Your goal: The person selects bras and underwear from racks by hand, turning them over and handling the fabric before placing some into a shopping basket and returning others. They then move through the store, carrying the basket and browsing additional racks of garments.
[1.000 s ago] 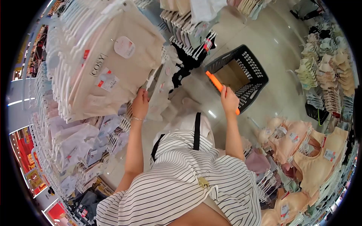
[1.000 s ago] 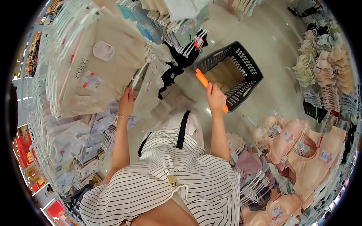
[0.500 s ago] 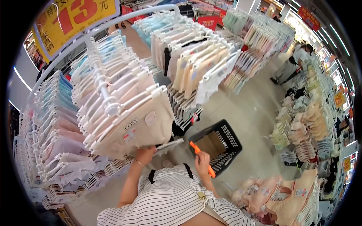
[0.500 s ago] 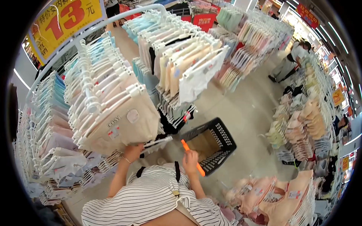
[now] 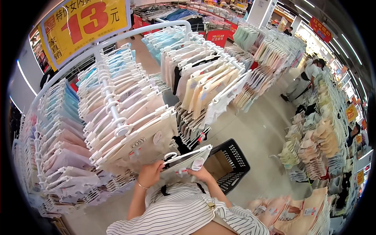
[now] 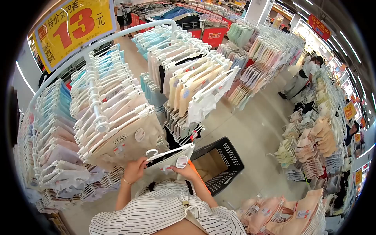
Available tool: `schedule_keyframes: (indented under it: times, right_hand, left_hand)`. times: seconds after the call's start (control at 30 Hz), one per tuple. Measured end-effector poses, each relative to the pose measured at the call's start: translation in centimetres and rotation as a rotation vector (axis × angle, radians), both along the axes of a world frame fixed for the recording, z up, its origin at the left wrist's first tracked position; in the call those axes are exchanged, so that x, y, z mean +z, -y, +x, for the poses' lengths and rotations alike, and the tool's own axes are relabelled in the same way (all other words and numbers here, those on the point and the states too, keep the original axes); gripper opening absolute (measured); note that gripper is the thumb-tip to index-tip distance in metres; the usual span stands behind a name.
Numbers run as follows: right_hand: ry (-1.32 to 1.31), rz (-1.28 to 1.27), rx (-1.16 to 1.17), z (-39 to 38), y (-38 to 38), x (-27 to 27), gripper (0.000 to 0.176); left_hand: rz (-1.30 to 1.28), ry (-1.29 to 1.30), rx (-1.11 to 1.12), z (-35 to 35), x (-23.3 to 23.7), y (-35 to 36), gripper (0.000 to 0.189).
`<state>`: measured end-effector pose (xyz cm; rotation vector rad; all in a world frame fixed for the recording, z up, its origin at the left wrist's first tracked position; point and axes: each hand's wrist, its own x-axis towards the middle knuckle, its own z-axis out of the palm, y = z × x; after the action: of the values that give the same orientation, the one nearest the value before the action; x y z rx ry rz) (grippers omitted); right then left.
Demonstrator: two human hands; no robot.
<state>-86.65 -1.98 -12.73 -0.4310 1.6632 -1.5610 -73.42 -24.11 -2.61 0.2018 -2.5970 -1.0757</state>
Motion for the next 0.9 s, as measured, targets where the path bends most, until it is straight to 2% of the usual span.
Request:
schedule_keyframes:
  times: [0.03,0.17,0.27,0.3,0.4,0.53,0.6,0.67,0.73,0.77,0.87,0.9]
  right_hand:
    - [0.071,-0.111,-0.102,0.5,0.2,-1.5,0.039]
    - [0.281,-0.311,-0.329,0.7,-0.4,-1.5,0.032]
    - [0.172,-0.268,-0.400,0.6,-1.0,-2.1,0.029]
    - [0.108,-0.202,-0.432,0.8,-0.8,-1.2,0.023]
    - [0.183,-0.198,-0.509,1.2,-0.9,-1.5,0.020]
    - [0.034,-0.060,-0.442,1.3,-1.8,-2.0,0.023]
    - [-0.192,-0.039,-0.351,1.3,-2.3,-2.8,0.025]
    - [-0.223,-0.050,-0.321,1.3,-2.3,-4.1,0.033]
    - [-0.312,-0.068,-0.314,1.5,-2.1,-5.3,0.038]
    - [-0.286,-0.022,-0.231,1.6,-2.5,-5.5,0.045]
    - [-0.406,0.039,-0.180,2.2,-1.7,-3.8,0.051]
    - [-0.398,0.123,-0.106,1.7,-1.6,-4.1,0.059]
  left_hand:
    - [-0.012,-0.036,0.034,0.0,0.3,0.1,0.009]
    - [-0.078,-0.122,0.134,0.2,1.7,1.1,0.009]
    - [-0.142,-0.146,0.140,0.4,1.3,1.5,0.009]
    - [-0.156,-0.147,0.141,0.3,1.3,1.3,0.009]
    - [-0.260,-0.143,0.130,0.2,1.3,1.0,0.010]
    - [-0.351,-0.051,0.115,0.4,0.0,0.4,0.009]
    - [-0.371,-0.038,0.091,0.5,0.5,-0.4,0.009]
    - [-0.394,-0.026,0.073,1.1,0.2,-0.7,0.010]
    - [-0.396,-0.001,0.042,1.6,-2.0,-0.8,0.010]
    - [-0.378,-0.011,0.035,1.9,-2.7,-0.9,0.011]
    - [-0.369,0.013,0.064,3.0,-4.3,-1.2,0.011]
    - [-0.366,0.012,0.073,3.3,-4.6,-1.2,0.011]
